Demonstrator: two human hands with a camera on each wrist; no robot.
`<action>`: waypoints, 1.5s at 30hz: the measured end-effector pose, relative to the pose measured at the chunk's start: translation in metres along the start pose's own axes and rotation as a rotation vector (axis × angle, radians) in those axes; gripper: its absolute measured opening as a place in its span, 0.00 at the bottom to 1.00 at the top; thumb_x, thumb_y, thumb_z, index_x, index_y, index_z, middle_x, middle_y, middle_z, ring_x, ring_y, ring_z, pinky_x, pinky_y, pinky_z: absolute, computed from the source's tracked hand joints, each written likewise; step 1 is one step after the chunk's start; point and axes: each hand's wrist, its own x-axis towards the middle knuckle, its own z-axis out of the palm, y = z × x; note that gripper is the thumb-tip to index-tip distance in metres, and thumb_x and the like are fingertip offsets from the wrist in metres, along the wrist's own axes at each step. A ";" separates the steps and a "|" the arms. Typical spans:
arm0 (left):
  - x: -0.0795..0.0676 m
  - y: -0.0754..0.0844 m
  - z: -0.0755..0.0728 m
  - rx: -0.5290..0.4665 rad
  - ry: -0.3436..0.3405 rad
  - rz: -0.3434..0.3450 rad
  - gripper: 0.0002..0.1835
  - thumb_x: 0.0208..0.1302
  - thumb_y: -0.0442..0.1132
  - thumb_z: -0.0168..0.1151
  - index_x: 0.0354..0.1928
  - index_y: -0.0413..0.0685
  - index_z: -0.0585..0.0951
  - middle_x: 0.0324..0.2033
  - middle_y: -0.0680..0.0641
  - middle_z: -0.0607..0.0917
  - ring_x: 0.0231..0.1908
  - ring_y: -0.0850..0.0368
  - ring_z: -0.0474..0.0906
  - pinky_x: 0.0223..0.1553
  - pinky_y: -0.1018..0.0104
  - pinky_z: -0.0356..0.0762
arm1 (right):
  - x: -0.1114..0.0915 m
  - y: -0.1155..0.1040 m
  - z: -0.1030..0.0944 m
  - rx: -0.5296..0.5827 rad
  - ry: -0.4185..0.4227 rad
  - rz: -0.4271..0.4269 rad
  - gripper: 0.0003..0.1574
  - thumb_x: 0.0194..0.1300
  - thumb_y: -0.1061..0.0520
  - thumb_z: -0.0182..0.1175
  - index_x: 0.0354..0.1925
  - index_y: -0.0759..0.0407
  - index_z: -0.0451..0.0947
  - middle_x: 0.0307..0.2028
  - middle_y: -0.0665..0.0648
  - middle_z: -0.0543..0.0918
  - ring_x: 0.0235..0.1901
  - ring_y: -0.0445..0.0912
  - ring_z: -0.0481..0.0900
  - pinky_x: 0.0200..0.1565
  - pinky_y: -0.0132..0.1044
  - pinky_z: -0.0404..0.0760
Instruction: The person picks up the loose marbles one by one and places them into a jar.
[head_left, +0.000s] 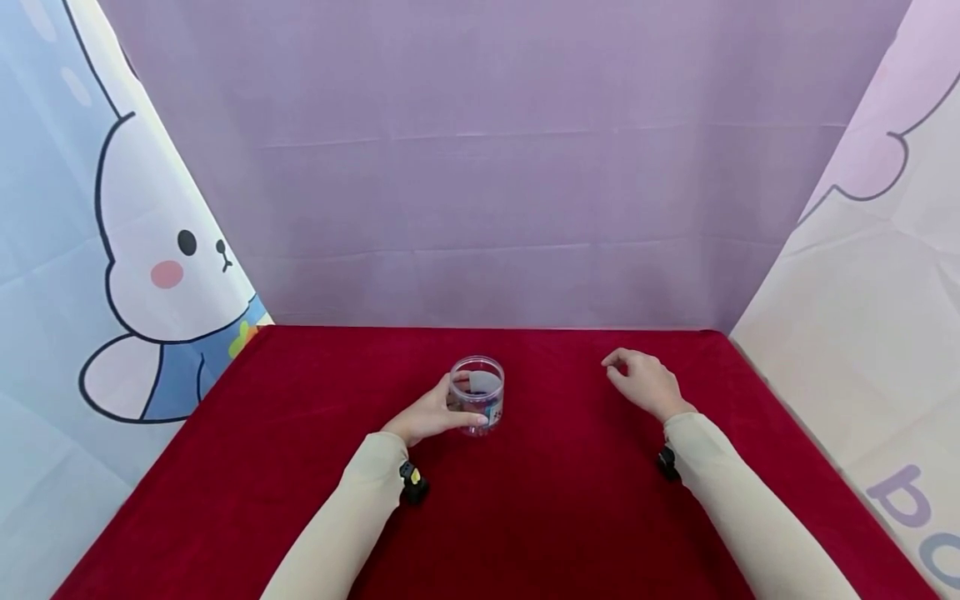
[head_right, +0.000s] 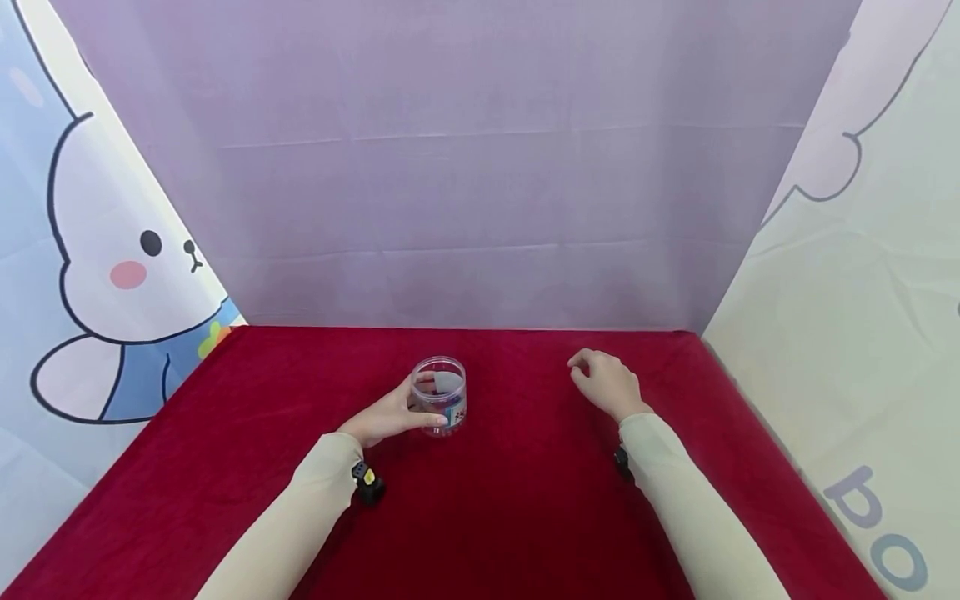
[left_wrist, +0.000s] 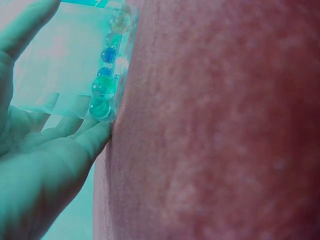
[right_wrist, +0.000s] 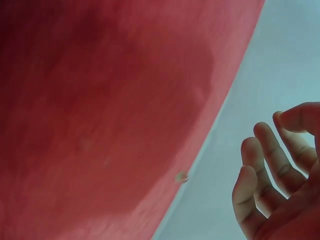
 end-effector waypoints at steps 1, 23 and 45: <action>0.000 0.000 0.000 0.002 0.000 0.000 0.46 0.62 0.45 0.73 0.75 0.52 0.55 0.62 0.46 0.73 0.63 0.49 0.68 0.61 0.48 0.71 | 0.001 0.004 -0.001 -0.006 0.005 0.009 0.16 0.71 0.55 0.56 0.53 0.55 0.82 0.44 0.56 0.84 0.31 0.47 0.76 0.29 0.42 0.74; 0.000 0.000 -0.002 0.008 -0.002 -0.003 0.47 0.61 0.46 0.73 0.75 0.53 0.55 0.62 0.46 0.73 0.63 0.49 0.68 0.61 0.47 0.71 | 0.015 0.046 0.000 -0.104 -0.050 0.151 0.26 0.70 0.57 0.57 0.64 0.63 0.73 0.59 0.68 0.73 0.55 0.62 0.74 0.49 0.64 0.74; -0.002 0.001 -0.001 0.007 0.000 -0.011 0.47 0.61 0.46 0.74 0.75 0.54 0.56 0.61 0.46 0.72 0.63 0.50 0.68 0.60 0.49 0.72 | 0.036 0.057 0.002 -0.123 -0.159 0.224 0.29 0.73 0.54 0.51 0.68 0.65 0.68 0.63 0.73 0.68 0.60 0.65 0.70 0.52 0.63 0.74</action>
